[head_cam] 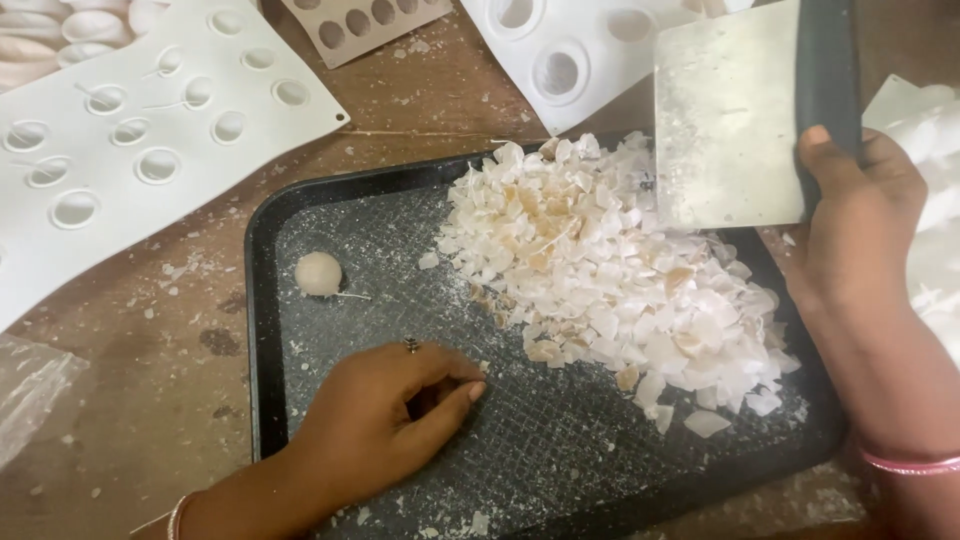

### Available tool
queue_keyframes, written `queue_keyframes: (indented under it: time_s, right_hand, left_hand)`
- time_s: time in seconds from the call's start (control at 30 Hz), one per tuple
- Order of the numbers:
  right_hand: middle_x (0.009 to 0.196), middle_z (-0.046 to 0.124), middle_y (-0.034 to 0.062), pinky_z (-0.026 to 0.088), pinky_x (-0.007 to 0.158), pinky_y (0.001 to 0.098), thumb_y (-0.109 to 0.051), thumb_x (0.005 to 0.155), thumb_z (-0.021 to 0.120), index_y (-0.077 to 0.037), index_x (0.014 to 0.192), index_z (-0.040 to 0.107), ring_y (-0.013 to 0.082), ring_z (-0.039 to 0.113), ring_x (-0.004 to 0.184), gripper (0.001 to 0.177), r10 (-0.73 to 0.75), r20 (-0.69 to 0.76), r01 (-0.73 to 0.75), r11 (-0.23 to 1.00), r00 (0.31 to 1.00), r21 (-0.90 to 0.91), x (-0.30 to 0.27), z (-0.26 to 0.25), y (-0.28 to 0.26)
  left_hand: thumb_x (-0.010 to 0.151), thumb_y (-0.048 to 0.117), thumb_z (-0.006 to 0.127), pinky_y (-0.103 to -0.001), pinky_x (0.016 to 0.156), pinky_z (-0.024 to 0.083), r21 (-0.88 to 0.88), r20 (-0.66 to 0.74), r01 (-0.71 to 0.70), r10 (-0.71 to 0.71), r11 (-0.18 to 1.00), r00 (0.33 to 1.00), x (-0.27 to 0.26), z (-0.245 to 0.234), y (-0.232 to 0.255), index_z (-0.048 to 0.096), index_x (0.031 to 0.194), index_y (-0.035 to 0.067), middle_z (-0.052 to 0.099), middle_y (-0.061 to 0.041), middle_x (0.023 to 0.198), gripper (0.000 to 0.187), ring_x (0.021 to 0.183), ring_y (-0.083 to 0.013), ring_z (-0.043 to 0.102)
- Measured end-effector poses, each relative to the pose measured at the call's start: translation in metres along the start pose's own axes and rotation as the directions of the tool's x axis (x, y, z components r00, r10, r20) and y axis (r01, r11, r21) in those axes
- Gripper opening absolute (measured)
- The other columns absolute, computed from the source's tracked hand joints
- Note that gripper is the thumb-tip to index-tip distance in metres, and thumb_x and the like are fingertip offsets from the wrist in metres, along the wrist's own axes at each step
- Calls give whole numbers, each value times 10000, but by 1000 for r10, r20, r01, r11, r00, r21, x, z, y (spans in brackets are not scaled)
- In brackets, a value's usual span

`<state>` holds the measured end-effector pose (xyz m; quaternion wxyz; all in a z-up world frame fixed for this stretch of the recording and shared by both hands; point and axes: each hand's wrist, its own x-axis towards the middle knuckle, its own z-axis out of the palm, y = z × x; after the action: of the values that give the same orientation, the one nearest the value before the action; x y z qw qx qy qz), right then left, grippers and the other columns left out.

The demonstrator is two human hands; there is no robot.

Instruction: The person uses a bench scraper to chop and gather white wax flakes on a black tray, occasionally repositioning a small wax ball by hand.

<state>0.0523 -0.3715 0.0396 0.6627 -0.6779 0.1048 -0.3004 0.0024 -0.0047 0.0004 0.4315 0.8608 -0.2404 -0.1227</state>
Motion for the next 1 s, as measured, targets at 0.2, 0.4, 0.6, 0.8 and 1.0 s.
queue_keyframes:
  time_s: [0.2,0.4,0.6,0.8,1.0]
  right_hand:
    - [1052,694,121,597,801,295,-56,1091,625,31,1159,601,175,698,888,113,9,56,-11,999,998,43,-1,0,3]
    - [1018,696,86,574,757,291,-62,1047,644,3,1121,627,148,679,849,100,18,21,-20,997,1000,71,7,-11,8]
    - [1031,705,86,581,834,283,-48,1041,670,14,1102,645,146,684,902,90,-47,-14,48,994,999,96,20,-20,10]
    - [944,709,48,530,780,244,-57,968,678,-1,1028,663,114,656,840,84,-48,-63,52,997,997,58,24,-15,2]
    - [812,613,8,464,594,306,-64,953,644,-97,904,599,121,565,695,74,143,-33,-141,988,989,57,4,0,-13]
  left_hand:
    - [853,298,728,-309,521,559,-5,7,49,-49,999,999,2,-2,1,797,1048,161,771,-31,746,248,577,-155,718]
    - [831,309,746,-306,517,552,13,-20,119,-119,993,993,4,-1,3,802,1080,171,756,-42,685,290,547,-148,704]
    - [838,302,734,-308,517,552,49,-96,104,-99,993,990,8,-3,1,786,1127,176,762,-42,706,319,552,-148,705]
    - [888,241,723,-315,526,515,264,-215,-155,215,952,953,36,-13,12,749,1085,104,753,-57,784,241,606,-153,667]
    - [992,76,675,-328,548,455,657,-93,-468,680,590,727,146,-27,4,731,1069,37,705,-90,800,103,658,-196,595]
